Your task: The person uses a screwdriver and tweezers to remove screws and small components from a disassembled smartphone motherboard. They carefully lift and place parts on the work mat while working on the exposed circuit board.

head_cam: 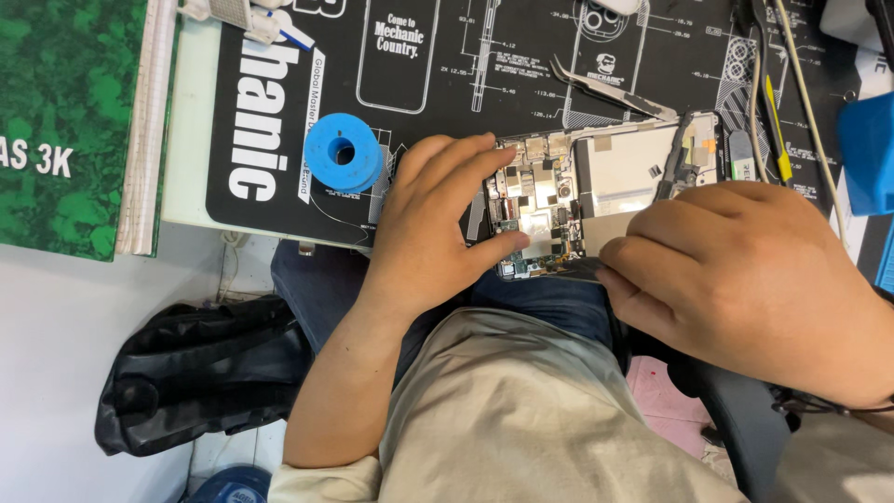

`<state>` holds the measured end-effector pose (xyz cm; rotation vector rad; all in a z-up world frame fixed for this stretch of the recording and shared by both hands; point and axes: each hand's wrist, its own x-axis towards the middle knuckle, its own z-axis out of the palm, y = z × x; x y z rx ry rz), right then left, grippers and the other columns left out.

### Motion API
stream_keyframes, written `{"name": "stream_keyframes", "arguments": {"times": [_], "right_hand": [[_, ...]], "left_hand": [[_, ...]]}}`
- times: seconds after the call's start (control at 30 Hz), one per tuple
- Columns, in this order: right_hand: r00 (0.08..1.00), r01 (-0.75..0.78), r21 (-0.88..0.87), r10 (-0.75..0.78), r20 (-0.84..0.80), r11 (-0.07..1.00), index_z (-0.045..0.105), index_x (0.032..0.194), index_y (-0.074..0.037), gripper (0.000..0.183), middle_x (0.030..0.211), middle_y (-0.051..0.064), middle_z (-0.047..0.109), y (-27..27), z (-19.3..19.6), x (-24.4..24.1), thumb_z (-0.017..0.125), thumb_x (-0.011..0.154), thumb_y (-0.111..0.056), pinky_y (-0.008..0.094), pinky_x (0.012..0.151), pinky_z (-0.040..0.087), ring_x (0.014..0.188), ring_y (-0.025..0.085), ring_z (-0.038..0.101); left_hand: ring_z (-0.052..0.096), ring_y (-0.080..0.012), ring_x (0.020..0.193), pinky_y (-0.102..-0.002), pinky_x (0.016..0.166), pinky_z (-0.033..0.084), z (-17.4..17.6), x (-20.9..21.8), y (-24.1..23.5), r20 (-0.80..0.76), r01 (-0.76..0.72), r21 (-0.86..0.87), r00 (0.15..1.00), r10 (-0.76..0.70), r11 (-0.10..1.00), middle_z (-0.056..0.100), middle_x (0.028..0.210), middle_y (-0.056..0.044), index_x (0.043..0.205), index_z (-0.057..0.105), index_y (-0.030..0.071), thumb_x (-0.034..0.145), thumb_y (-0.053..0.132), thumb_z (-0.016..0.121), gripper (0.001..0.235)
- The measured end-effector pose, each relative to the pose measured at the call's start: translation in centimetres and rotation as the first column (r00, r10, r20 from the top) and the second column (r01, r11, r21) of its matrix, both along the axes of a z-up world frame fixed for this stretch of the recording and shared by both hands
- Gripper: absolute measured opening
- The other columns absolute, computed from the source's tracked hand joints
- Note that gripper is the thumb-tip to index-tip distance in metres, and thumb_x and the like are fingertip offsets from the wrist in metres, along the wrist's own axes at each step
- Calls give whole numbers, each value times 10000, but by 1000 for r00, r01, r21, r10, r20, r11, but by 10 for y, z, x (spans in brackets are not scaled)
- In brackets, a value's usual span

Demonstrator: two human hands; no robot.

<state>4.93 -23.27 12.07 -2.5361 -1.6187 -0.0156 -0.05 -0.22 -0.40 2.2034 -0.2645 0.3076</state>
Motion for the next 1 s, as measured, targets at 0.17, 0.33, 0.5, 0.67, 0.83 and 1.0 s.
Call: {"name": "stream_keyframes", "arguments": {"times": [0.17,0.33,0.5,0.67,0.83,1.0], "right_hand": [[999,21,-41,-20,29,999,681,700,-71,220,671,43,648,4,1,-1,835,738,-224,391,523,493,628,263,661],[996,13,-146,0,85,989,650,672,-101,245,613,37,583,8,2,-5,819,755,-257,380,495,497,581,240,646],[987,-54,-266,92,132,962,631,688,-128,154,647,34,546,12,3,-7,749,720,-222,372,488,494,571,220,627],[982,-97,-303,141,126,948,661,808,-115,187,725,42,586,17,7,-8,702,670,-235,364,581,534,634,219,651],[985,-83,-402,136,107,912,659,843,-140,189,721,43,586,17,6,-9,710,694,-245,371,562,530,629,226,653],[980,-81,-417,148,130,905,662,835,-150,176,756,39,602,18,6,-9,717,694,-240,359,552,533,628,216,661]], "left_hand": [[484,-319,1367,-439,1139,430,0,0,0,-3,-4,4,1000,4,1000,587,1443,-93,1376,623,125,741,323,927,731],[479,-327,1365,-446,1139,427,-1,0,0,-2,0,10,1000,0,1000,584,1446,-96,1373,622,119,748,323,927,725],[482,-323,1365,-445,1145,427,0,0,0,-5,0,-4,1000,0,1000,583,1446,-95,1375,623,119,740,314,923,729],[483,-321,1364,-447,1140,418,1,1,-1,-18,-6,-1,1000,6,1000,587,1439,-98,1391,602,115,738,328,927,760],[484,-319,1365,-441,1143,424,1,0,0,-10,-1,-5,1000,1,1000,590,1441,-95,1412,588,120,741,326,923,777],[492,-324,1353,-442,1136,423,1,0,0,15,-1,-6,1000,1,1000,597,1424,-106,1401,586,101,757,320,904,751]]}}
